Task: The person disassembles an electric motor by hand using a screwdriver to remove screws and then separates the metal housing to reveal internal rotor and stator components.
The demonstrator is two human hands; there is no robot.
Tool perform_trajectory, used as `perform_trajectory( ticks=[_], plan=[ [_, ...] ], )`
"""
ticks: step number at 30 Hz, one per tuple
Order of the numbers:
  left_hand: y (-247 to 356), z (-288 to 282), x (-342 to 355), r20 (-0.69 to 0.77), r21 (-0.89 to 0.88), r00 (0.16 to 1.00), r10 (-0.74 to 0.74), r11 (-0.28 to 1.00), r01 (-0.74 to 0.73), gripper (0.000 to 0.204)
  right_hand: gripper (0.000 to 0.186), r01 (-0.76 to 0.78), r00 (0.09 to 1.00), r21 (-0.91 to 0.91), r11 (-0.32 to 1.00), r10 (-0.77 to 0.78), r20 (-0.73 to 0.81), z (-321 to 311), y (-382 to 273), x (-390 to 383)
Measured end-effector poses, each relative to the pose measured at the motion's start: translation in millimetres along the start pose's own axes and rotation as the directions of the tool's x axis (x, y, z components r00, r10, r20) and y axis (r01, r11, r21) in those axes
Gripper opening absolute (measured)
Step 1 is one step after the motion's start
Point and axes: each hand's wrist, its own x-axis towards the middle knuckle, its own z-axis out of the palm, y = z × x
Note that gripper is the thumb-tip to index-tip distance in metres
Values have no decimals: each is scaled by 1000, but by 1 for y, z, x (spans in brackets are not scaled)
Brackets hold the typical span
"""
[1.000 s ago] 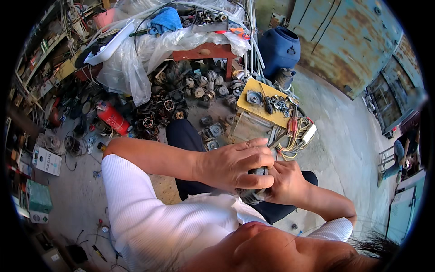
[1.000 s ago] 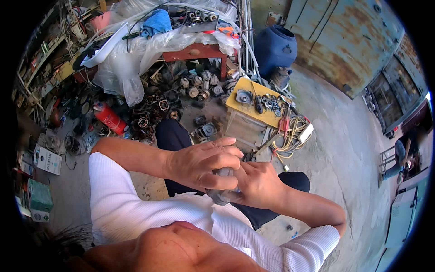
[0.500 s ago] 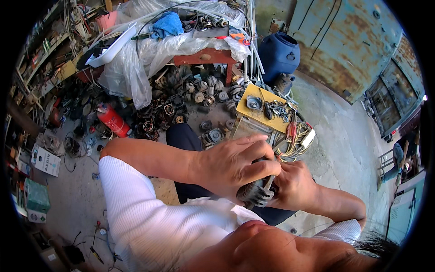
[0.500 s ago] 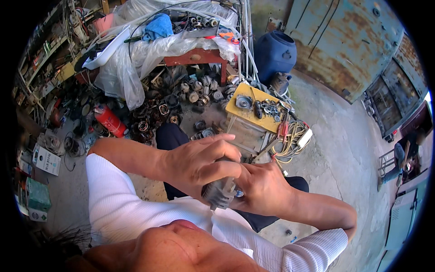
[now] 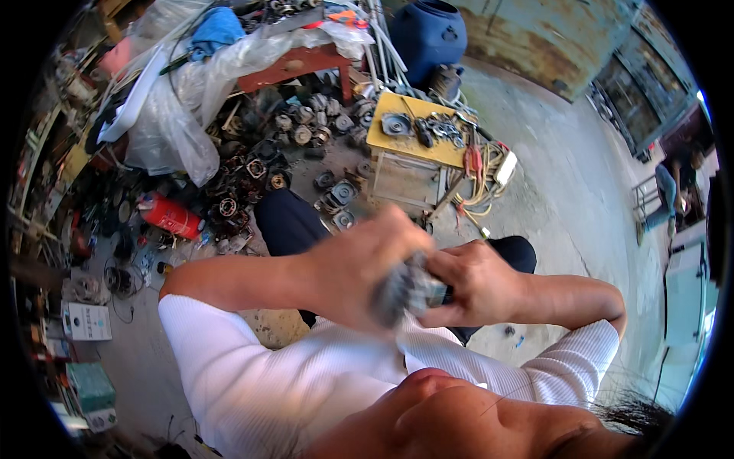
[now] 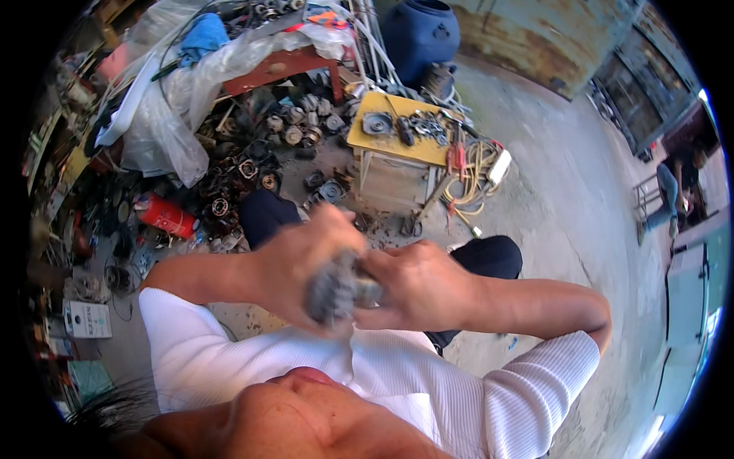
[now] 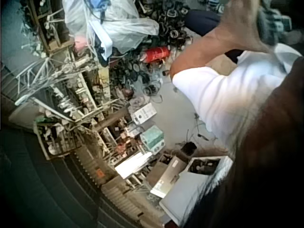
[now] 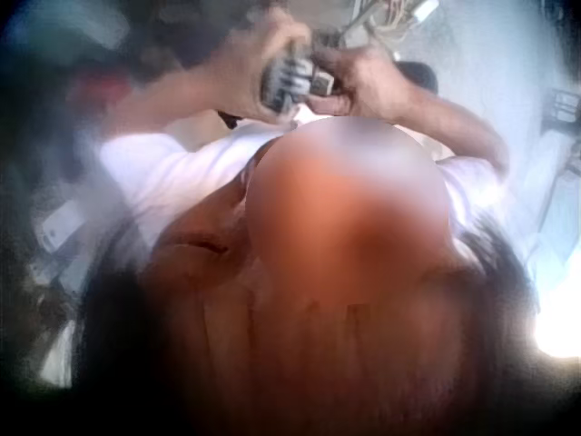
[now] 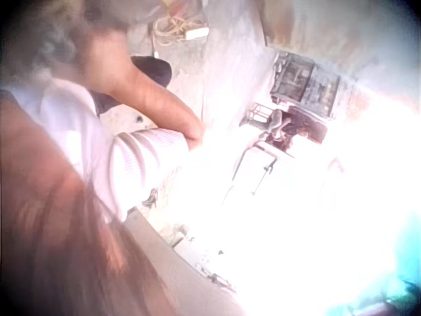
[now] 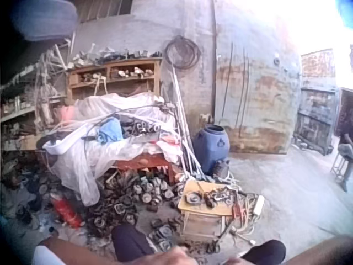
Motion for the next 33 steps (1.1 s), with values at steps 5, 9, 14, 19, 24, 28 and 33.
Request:
perform_trajectory(
  ticks=[5, 9, 14, 19, 24, 28, 33],
  plan=[
    [-109, -57, -104, -225, -690, 558, -799, 535, 488, 75, 26, -477, 583, 710, 518, 791, -185, 46, 123, -104],
    [-126, 4, -44, 103, -863, 772, -627, 330, 383, 84, 31, -319, 743, 801, 506, 659, -120, 54, 148, -39],
    [-162, 46, -21, 312, -934, 722, -617, -60, 353, 66, 40, -155, 838, 776, 611, 497, -225, 69, 154, 7],
    [-225, 51, -4, 410, -912, 642, -649, -302, 277, 74, 45, -211, 819, 722, 659, 522, -237, 57, 171, 24],
    [-292, 60, 33, 326, -916, 764, -556, -386, 110, 83, 57, -352, 723, 806, 475, 685, -88, 30, 196, 49],
    [-335, 66, 30, 231, -902, 834, -500, -432, -10, 82, 49, -325, 843, 738, 591, 535, -57, -12, 194, 115],
    [-352, 57, 21, 119, -882, 732, -671, -410, -232, 77, 42, -168, 908, 364, 916, 288, -305, -66, 216, 241]
  ],
)
